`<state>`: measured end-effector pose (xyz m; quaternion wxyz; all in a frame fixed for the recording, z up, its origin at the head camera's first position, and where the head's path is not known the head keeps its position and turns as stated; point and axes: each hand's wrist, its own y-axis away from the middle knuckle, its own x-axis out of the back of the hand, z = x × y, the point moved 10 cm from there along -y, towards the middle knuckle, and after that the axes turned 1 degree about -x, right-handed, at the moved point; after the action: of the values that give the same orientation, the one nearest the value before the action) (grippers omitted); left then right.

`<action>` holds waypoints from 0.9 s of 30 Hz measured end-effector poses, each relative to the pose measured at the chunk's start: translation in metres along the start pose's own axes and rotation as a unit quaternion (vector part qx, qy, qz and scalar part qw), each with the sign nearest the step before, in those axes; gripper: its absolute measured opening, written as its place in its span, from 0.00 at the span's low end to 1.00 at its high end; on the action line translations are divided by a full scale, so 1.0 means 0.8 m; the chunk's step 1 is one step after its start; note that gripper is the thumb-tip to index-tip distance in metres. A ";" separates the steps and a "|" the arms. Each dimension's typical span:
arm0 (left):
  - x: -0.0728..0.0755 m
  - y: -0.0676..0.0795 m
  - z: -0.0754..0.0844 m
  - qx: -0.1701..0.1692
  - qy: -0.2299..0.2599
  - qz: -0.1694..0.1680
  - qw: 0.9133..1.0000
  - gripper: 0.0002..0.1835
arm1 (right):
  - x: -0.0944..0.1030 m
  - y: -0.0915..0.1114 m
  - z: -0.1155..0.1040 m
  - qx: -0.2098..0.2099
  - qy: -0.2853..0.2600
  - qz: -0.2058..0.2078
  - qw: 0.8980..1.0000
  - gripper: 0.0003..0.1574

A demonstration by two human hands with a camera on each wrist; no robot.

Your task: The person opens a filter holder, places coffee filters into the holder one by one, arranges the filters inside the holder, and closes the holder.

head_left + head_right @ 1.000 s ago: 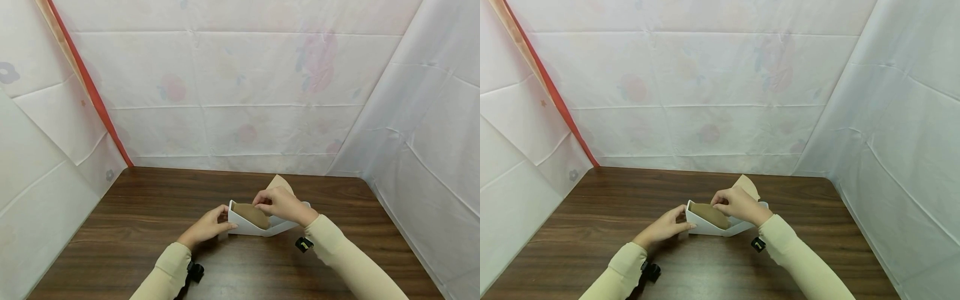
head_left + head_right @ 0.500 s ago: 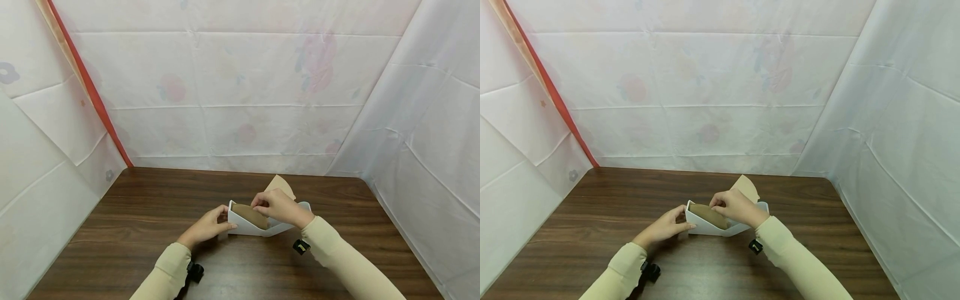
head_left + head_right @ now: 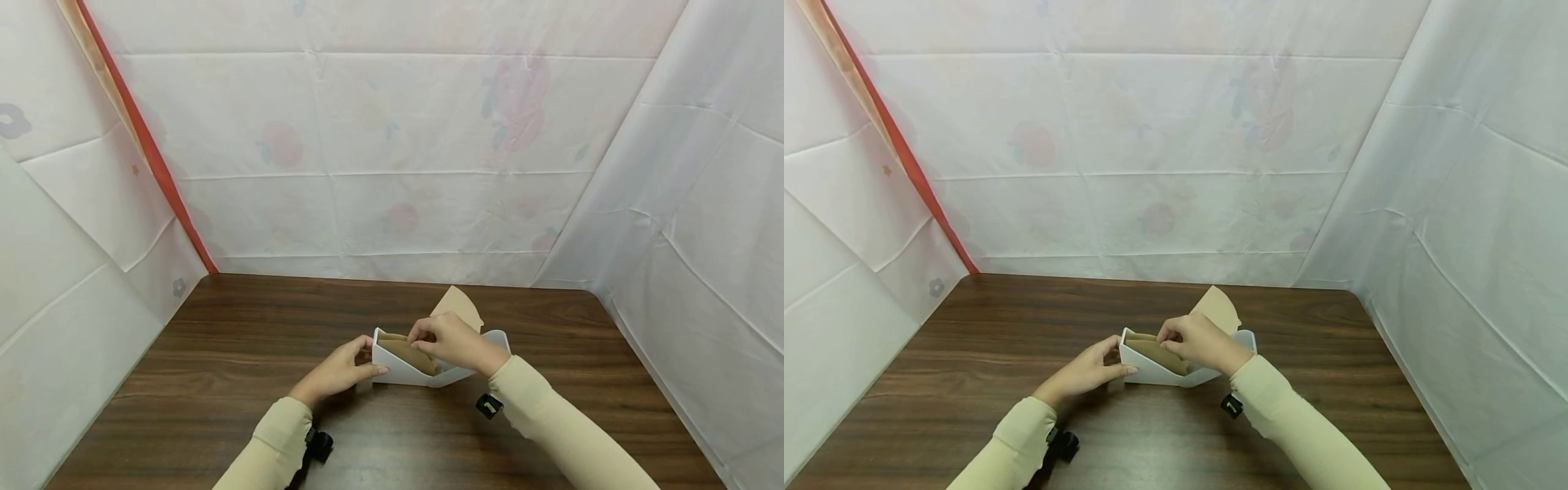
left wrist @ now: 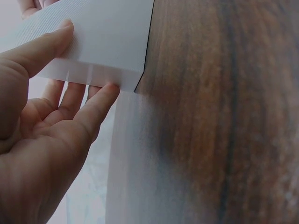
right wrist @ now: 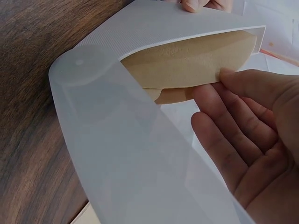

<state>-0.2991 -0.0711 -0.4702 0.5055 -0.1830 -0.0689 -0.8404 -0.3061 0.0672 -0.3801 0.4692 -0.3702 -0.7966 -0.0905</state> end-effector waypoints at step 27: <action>0.002 -0.001 -0.002 -0.012 -0.004 -0.005 1.000 0.19 | 0.006 -0.002 0.000 -0.019 -0.010 -0.009 1.000 0.04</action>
<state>-0.3008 -0.0730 -0.4712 0.4984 -0.1918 -0.0620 -0.8432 -0.3088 0.0683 -0.3760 0.4533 -0.3728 -0.8026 -0.1067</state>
